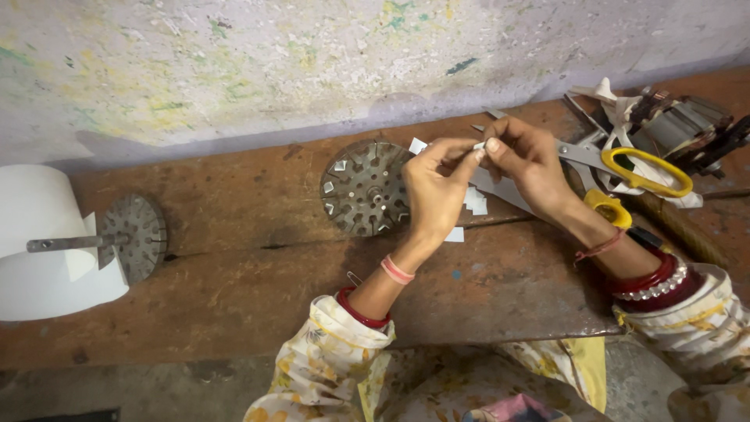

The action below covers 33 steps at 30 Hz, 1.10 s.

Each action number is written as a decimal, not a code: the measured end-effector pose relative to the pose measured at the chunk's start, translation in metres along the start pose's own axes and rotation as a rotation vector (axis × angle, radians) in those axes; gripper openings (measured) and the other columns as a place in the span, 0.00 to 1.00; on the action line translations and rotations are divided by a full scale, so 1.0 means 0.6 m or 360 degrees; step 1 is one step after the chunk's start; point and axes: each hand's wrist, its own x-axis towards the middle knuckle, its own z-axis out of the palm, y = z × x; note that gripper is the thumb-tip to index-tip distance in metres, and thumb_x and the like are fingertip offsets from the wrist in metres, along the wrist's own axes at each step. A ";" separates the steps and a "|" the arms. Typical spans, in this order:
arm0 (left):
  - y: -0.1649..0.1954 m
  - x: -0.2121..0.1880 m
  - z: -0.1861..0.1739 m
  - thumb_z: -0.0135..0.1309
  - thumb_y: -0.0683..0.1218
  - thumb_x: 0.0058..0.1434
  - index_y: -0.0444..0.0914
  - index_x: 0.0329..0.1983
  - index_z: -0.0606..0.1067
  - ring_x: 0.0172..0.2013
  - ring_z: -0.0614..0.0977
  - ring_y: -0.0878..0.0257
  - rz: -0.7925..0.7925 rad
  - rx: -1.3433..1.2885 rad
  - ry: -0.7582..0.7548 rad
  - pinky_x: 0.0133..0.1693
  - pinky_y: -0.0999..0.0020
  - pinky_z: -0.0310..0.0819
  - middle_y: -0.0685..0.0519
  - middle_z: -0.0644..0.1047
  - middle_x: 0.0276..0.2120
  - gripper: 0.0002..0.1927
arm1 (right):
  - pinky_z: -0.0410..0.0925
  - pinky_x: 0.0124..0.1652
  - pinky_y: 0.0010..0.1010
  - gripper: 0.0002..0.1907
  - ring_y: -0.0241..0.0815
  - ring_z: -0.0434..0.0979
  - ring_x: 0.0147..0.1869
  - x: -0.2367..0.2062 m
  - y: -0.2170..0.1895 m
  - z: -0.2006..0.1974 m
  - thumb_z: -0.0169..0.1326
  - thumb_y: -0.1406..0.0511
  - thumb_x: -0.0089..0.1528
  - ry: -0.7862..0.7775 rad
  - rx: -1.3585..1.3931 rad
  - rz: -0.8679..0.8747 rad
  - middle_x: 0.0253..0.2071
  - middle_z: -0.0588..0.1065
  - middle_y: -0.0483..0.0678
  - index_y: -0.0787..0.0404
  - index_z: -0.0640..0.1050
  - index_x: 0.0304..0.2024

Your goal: The person uses yellow-handled scissors to cut a white paper strip into small rectangular pieces. They then fold each piece and place them into the slots of a perforated metal disc on the table.

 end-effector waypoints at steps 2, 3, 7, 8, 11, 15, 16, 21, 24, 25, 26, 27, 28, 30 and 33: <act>0.012 -0.001 0.002 0.63 0.38 0.59 0.35 0.39 0.79 0.29 0.81 0.69 0.0061 0.0176 0.0047 0.34 0.76 0.74 0.55 0.81 0.30 0.06 | 0.66 0.31 0.22 0.07 0.30 0.70 0.32 0.001 0.004 -0.001 0.52 0.65 0.71 0.0130 -0.0048 0.0065 0.33 0.74 0.42 0.65 0.75 0.43; 0.021 -0.005 0.002 0.64 0.38 0.59 0.34 0.36 0.78 0.28 0.80 0.68 0.0155 0.0320 0.0095 0.33 0.75 0.73 0.53 0.80 0.28 0.06 | 0.66 0.31 0.22 0.07 0.29 0.70 0.31 0.003 0.005 -0.001 0.52 0.65 0.70 0.0192 -0.0072 0.0096 0.33 0.74 0.42 0.64 0.74 0.44; 0.088 -0.027 0.016 0.67 0.43 0.63 0.38 0.32 0.79 0.25 0.79 0.69 0.0605 0.0372 -0.0367 0.30 0.75 0.74 0.53 0.81 0.29 0.08 | 0.61 0.30 0.21 0.05 0.28 0.67 0.31 0.008 0.003 -0.007 0.53 0.66 0.72 0.0326 -0.0017 0.0063 0.32 0.72 0.41 0.64 0.75 0.44; 0.113 -0.040 0.030 0.64 0.45 0.66 0.40 0.40 0.80 0.26 0.79 0.71 0.0739 0.0028 -0.0545 0.30 0.77 0.76 0.54 0.82 0.33 0.05 | 0.60 0.28 0.22 0.06 0.28 0.66 0.29 0.008 0.002 -0.007 0.53 0.66 0.72 0.0336 -0.0002 0.0122 0.30 0.71 0.41 0.63 0.75 0.43; 0.201 -0.110 0.025 0.60 0.46 0.65 0.41 0.44 0.81 0.27 0.80 0.68 0.0428 -0.0236 -0.1232 0.28 0.72 0.75 0.54 0.83 0.34 0.07 | 0.60 0.26 0.22 0.05 0.28 0.65 0.25 0.010 0.002 -0.006 0.53 0.66 0.70 0.0337 -0.0024 0.0162 0.27 0.71 0.40 0.63 0.75 0.41; 0.279 -0.149 0.015 0.59 0.44 0.66 0.39 0.45 0.81 0.30 0.81 0.66 0.0479 -0.0536 -0.1591 0.31 0.72 0.76 0.53 0.83 0.36 0.07 | 0.60 0.28 0.21 0.05 0.28 0.66 0.27 0.006 0.003 -0.002 0.54 0.66 0.71 0.0272 -0.0029 0.0134 0.28 0.71 0.40 0.63 0.75 0.41; 0.286 -0.149 0.016 0.59 0.44 0.66 0.39 0.46 0.81 0.31 0.81 0.66 0.0483 -0.0570 -0.1617 0.32 0.72 0.76 0.53 0.83 0.37 0.07 | 0.60 0.28 0.21 0.05 0.28 0.66 0.27 0.005 0.003 -0.001 0.54 0.67 0.70 0.0260 -0.0066 0.0141 0.28 0.71 0.40 0.63 0.75 0.41; 0.293 -0.155 0.001 0.57 0.42 0.67 0.38 0.47 0.80 0.35 0.83 0.64 0.0494 -0.0654 -0.1650 0.36 0.72 0.77 0.51 0.82 0.39 0.07 | 0.63 0.28 0.21 0.05 0.28 0.68 0.29 0.005 0.001 0.000 0.54 0.67 0.70 0.0195 -0.0191 0.0102 0.29 0.72 0.40 0.64 0.75 0.42; 0.289 -0.166 -0.006 0.56 0.41 0.68 0.37 0.48 0.79 0.37 0.83 0.63 0.0524 -0.0652 -0.1637 0.38 0.72 0.78 0.50 0.82 0.41 0.08 | 0.63 0.28 0.22 0.06 0.28 0.68 0.29 0.004 -0.001 0.000 0.55 0.67 0.70 0.0178 -0.0249 0.0119 0.28 0.72 0.41 0.65 0.75 0.42; 0.287 -0.168 -0.007 0.56 0.41 0.68 0.37 0.48 0.79 0.38 0.84 0.63 0.0511 -0.0650 -0.1641 0.39 0.72 0.78 0.50 0.82 0.41 0.08 | 0.63 0.28 0.22 0.06 0.28 0.68 0.29 0.005 -0.001 0.002 0.55 0.67 0.70 0.0182 -0.0265 0.0121 0.28 0.72 0.41 0.65 0.76 0.42; 0.286 -0.169 -0.011 0.56 0.41 0.68 0.36 0.49 0.79 0.39 0.84 0.63 0.0514 -0.0634 -0.1635 0.40 0.72 0.78 0.49 0.82 0.42 0.08 | 0.63 0.28 0.22 0.06 0.28 0.68 0.28 0.005 -0.002 0.001 0.55 0.67 0.69 0.0185 -0.0285 0.0122 0.28 0.72 0.41 0.65 0.76 0.42; 0.287 -0.172 -0.020 0.55 0.40 0.68 0.36 0.49 0.79 0.39 0.84 0.62 0.0529 -0.0612 -0.1627 0.41 0.72 0.78 0.49 0.82 0.43 0.08 | 0.63 0.28 0.21 0.06 0.28 0.68 0.28 0.005 -0.002 0.001 0.55 0.67 0.69 0.0187 -0.0307 0.0128 0.27 0.72 0.41 0.65 0.76 0.42; 0.285 -0.170 -0.026 0.55 0.40 0.68 0.36 0.49 0.79 0.40 0.84 0.62 0.0539 -0.0594 -0.1606 0.41 0.72 0.78 0.49 0.82 0.43 0.08 | 0.63 0.27 0.22 0.06 0.28 0.68 0.28 0.005 -0.002 0.002 0.55 0.67 0.69 0.0177 -0.0313 0.0126 0.27 0.72 0.41 0.65 0.76 0.41; 0.282 -0.165 -0.041 0.54 0.39 0.69 0.35 0.50 0.78 0.42 0.85 0.61 0.0547 -0.0539 -0.1568 0.43 0.72 0.79 0.48 0.82 0.44 0.08 | 0.62 0.27 0.22 0.06 0.28 0.67 0.27 0.006 -0.002 0.003 0.55 0.67 0.69 0.0177 -0.0323 0.0113 0.26 0.72 0.41 0.65 0.76 0.40; 0.273 -0.153 -0.052 0.53 0.38 0.69 0.34 0.50 0.78 0.44 0.85 0.60 0.0603 -0.0363 -0.1387 0.45 0.72 0.79 0.47 0.82 0.46 0.09 | 0.62 0.27 0.21 0.06 0.28 0.68 0.26 0.007 -0.002 0.004 0.54 0.67 0.69 0.0209 -0.0325 0.0085 0.25 0.73 0.40 0.64 0.76 0.40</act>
